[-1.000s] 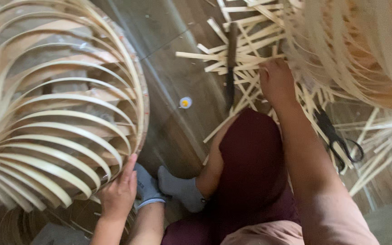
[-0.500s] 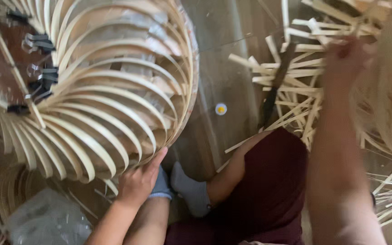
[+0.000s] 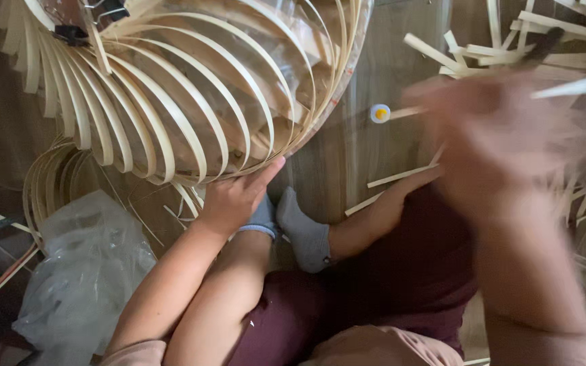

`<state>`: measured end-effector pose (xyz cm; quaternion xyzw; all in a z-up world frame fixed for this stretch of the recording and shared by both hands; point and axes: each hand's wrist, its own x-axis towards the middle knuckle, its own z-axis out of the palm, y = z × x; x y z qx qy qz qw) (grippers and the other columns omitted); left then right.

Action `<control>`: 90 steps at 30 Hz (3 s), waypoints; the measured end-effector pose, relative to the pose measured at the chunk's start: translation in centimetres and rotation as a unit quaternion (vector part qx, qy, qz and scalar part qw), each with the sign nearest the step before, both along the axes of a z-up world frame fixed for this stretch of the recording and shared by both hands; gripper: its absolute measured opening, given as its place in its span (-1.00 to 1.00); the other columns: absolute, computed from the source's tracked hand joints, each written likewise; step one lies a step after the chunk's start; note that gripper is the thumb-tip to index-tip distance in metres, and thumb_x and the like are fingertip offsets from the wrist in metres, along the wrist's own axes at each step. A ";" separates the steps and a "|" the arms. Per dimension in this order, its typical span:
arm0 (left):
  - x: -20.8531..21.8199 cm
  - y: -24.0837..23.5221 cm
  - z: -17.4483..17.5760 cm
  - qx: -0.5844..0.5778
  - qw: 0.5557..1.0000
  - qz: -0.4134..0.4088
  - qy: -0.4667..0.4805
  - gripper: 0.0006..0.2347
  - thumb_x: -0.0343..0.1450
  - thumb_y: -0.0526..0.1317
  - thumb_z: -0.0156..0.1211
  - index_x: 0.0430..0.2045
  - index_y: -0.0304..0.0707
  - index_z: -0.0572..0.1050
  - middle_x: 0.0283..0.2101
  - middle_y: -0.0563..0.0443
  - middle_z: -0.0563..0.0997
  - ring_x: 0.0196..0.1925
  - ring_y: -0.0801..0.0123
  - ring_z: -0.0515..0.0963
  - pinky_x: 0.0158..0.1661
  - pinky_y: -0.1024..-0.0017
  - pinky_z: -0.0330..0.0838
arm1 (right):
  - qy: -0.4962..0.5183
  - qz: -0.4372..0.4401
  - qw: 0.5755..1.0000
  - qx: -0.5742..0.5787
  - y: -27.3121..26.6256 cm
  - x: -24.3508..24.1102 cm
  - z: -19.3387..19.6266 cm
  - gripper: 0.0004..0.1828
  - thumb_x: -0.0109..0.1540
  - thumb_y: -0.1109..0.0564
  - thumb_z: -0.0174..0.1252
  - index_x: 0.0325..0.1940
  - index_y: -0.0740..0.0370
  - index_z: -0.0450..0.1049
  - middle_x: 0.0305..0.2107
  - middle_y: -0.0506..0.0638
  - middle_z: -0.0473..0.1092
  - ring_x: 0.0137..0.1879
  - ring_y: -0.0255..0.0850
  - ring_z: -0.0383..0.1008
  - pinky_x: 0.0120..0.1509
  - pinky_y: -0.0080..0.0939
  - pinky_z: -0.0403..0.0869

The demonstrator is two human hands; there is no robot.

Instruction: The person sits on the floor and weaves thin wooden strips into a circular basket frame. They apply glue from a small bottle to the frame and press the strips into place, occasionally picking up new strips from a pile on the floor.

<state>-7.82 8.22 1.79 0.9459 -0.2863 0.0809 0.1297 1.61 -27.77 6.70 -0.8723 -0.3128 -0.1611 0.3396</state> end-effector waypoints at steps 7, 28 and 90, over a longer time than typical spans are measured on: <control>-0.5 0.2 -0.7 0.006 1.000 0.007 0.018 -0.43 0.42 -0.41 0.23 0.37 0.07 0.34 0.04 -0.15 0.67 0.02 0.03 0.69 0.07 0.14 0.57 | 0.041 0.011 0.999 -0.003 7.4 -4.9 -3.0 -0.68 0.07 0.29 0.32 -0.09 0.17 0.61 -0.22 -0.06 0.45 -0.15 -0.15 0.50 -0.11 -0.10 0.42; -10.2 10.1 -6.2 -0.217 0.867 0.272 0.356 -0.73 0.53 -0.25 0.16 0.14 -0.07 0.51 -0.12 -0.02 0.73 -0.06 0.25 0.72 0.00 0.34 0.58 | 0.113 -0.144 0.983 -0.010 3.2 -3.0 -9.8 -0.53 0.35 0.40 0.28 0.32 0.29 0.35 0.17 0.18 0.40 0.29 0.09 0.41 0.37 0.03 0.41; 0.6 1.1 -4.5 -0.035 0.989 0.125 0.070 -0.30 0.36 -0.40 0.17 0.46 0.11 0.13 0.17 -0.18 0.60 -0.01 -0.08 0.65 0.03 0.04 0.50 | 0.512 -0.098 0.651 0.552 19.5 -2.5 -12.1 -0.34 0.32 0.20 0.12 0.47 0.23 0.05 0.00 -0.02 0.43 -0.23 -0.33 0.50 -0.17 -0.32 0.57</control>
